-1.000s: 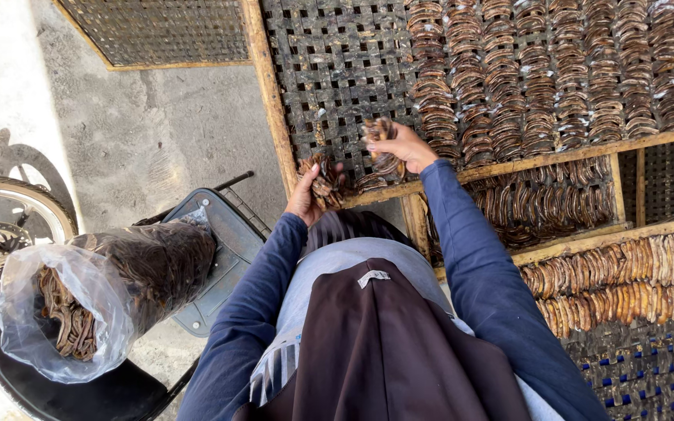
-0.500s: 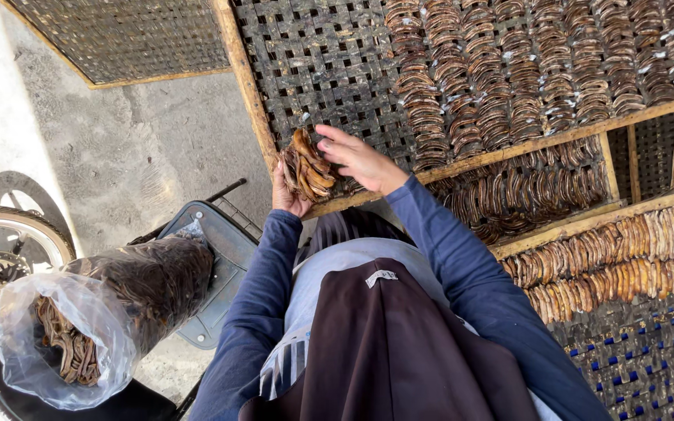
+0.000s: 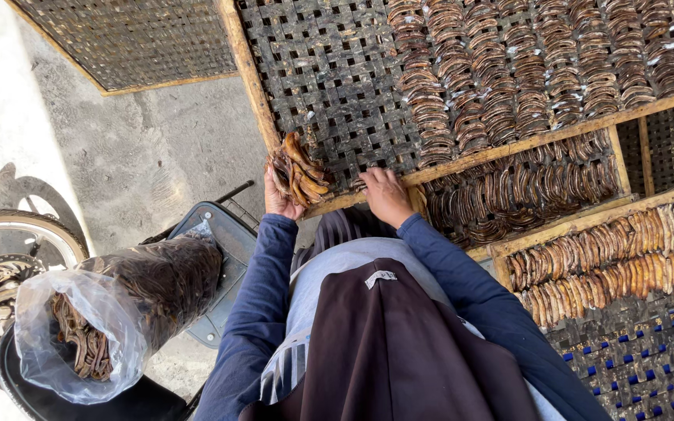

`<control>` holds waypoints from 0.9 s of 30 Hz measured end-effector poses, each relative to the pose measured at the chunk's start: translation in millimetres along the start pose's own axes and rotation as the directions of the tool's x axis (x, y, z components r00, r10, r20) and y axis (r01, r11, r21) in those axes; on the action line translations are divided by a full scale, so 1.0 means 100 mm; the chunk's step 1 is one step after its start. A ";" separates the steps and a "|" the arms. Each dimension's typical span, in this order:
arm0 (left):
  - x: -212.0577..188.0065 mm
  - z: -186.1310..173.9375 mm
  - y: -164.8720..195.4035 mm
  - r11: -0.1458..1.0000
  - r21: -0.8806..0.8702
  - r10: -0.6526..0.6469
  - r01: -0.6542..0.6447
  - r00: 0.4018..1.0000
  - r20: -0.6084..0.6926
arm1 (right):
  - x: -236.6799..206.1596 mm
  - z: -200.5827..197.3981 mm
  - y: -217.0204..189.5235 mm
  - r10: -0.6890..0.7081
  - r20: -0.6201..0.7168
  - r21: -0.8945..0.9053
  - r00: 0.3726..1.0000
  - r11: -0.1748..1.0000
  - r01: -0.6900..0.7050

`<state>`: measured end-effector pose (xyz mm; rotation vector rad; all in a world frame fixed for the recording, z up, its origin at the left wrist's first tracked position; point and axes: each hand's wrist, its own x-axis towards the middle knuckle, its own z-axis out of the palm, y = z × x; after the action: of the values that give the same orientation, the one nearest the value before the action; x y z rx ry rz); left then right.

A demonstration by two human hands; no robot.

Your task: The person sorts dried banana slices spread on woven drying racks, arranging them into neat rows by hand and moving a handful of darker pieces into a separate pile on the rack. They work across several racks, at one point gathering pieces from a rack and placing them into a plastic bag on a nearby chair.

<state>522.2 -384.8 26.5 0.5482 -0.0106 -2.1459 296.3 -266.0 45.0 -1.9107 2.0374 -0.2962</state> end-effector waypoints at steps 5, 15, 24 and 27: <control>-0.11 -0.01 0.02 0.998 0.054 0.019 -0.020 1.000 0.016 | 0.23 -0.24 -0.02 0.124 0.184 0.092 0.975 0.986 -0.143; -0.41 -0.09 -0.11 1.000 0.014 -0.022 0.021 0.998 0.058 | 0.40 -0.32 -0.04 0.201 0.432 -0.004 0.879 0.975 -0.221; -0.61 -0.26 -0.25 0.996 0.057 -0.070 0.073 0.996 -0.046 | 0.19 -0.37 0.12 0.306 0.043 0.909 0.951 0.382 -0.164; -0.60 -0.31 -0.42 0.979 0.108 -0.176 0.174 0.984 0.005 | -0.23 -0.29 -0.08 0.273 0.084 0.945 0.958 0.282 -0.164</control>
<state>531.7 -306.9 12.5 0.6147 -0.0891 -2.3311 294.1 -246.3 76.8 -0.8129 1.4736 -1.2298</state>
